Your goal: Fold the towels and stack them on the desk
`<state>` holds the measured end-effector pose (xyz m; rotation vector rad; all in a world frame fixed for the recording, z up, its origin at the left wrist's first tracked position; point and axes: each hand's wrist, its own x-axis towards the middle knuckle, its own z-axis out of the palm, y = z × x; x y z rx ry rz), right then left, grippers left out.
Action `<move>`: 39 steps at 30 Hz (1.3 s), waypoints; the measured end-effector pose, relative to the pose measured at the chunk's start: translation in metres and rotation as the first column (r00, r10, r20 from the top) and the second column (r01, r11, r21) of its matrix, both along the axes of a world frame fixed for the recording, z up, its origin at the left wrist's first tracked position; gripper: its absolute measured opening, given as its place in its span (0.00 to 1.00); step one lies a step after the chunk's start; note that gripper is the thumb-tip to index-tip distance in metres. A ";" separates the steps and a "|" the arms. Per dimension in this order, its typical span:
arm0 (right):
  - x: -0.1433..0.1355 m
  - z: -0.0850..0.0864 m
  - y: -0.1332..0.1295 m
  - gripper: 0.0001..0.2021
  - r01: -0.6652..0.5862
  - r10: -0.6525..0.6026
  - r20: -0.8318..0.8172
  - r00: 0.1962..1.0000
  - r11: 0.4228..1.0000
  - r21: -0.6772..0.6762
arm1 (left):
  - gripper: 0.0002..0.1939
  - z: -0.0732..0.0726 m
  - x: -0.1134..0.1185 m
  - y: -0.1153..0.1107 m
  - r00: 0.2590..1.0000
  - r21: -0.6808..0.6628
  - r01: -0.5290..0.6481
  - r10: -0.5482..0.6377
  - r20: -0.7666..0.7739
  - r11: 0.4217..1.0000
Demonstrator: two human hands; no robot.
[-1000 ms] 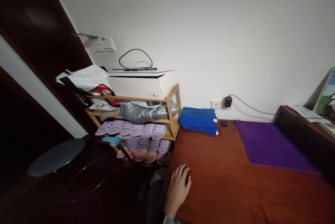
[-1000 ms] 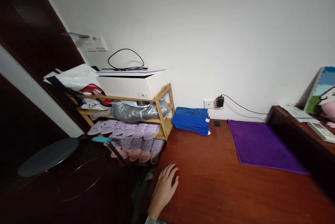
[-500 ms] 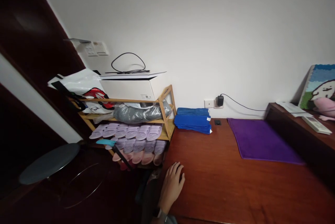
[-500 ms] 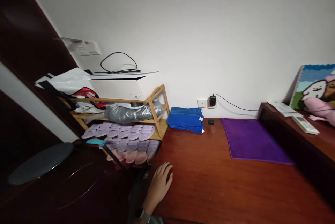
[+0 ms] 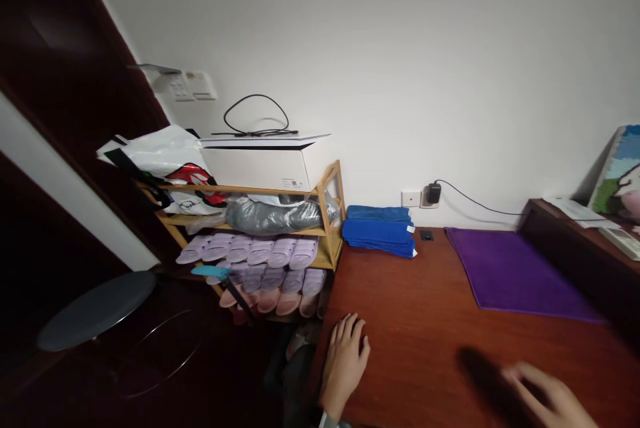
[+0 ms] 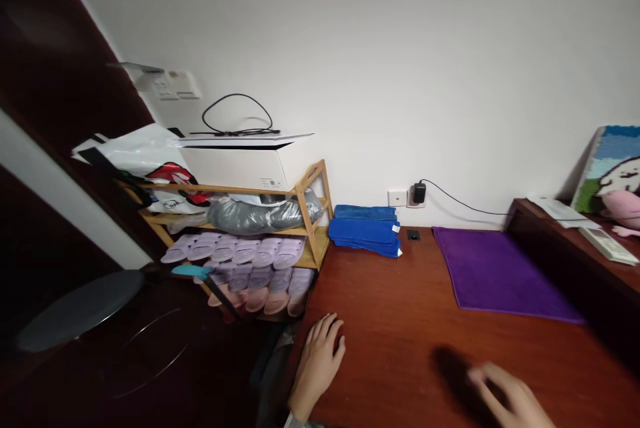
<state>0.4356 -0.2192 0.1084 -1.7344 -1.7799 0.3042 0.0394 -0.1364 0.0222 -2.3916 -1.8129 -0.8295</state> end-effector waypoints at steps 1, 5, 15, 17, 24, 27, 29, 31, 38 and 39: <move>-0.017 -0.002 0.033 0.18 -0.093 0.093 0.006 0.996 0.995 -0.032 | 0.19 0.000 0.000 0.000 1.000 0.000 0.002 -0.002 0.006 1.000; -0.095 -0.002 0.178 0.17 -0.193 0.219 0.221 0.950 0.972 -0.134 | 0.20 -0.004 -0.003 -0.001 1.000 -0.005 0.002 -0.002 0.021 1.000; -0.142 -0.016 0.326 0.26 0.013 0.019 0.507 0.862 0.998 -0.058 | 0.25 -0.029 -0.008 0.007 1.000 -0.028 0.024 -0.024 -0.005 0.999; -0.142 -0.018 0.328 0.24 -0.001 0.021 0.500 0.866 0.999 -0.042 | 0.25 -0.029 -0.008 0.006 1.000 -0.038 0.023 -0.023 -0.012 0.999; -0.152 0.066 0.342 0.21 0.105 -0.149 0.355 0.923 0.985 0.138 | 0.25 -0.014 -0.005 0.001 1.000 -0.043 0.009 -0.009 -0.001 0.999; -0.153 0.140 0.314 0.21 0.119 -0.195 0.202 0.960 0.934 0.336 | 0.23 -0.006 -0.004 -0.001 1.000 -0.034 0.011 -0.011 -0.006 0.999; -0.147 0.176 0.266 0.18 0.050 -0.098 0.075 0.992 0.874 0.483 | 0.21 0.000 -0.004 -0.002 1.000 -0.021 0.008 -0.008 0.006 1.000; -0.139 0.187 0.202 0.14 -0.065 0.064 0.019 0.998 0.852 0.519 | 0.19 0.008 -0.005 -0.003 0.999 -0.012 0.017 -0.017 0.036 1.000; -0.151 0.065 0.027 0.11 -0.257 0.243 -0.158 0.957 0.964 -0.072 | 0.23 0.026 0.023 -0.040 0.888 -0.184 0.190 -0.089 0.451 0.964; -0.159 0.045 0.015 0.13 -0.251 0.225 -0.225 0.948 0.964 -0.091 | 0.26 0.022 0.032 -0.051 0.839 -0.246 0.207 -0.043 0.543 0.947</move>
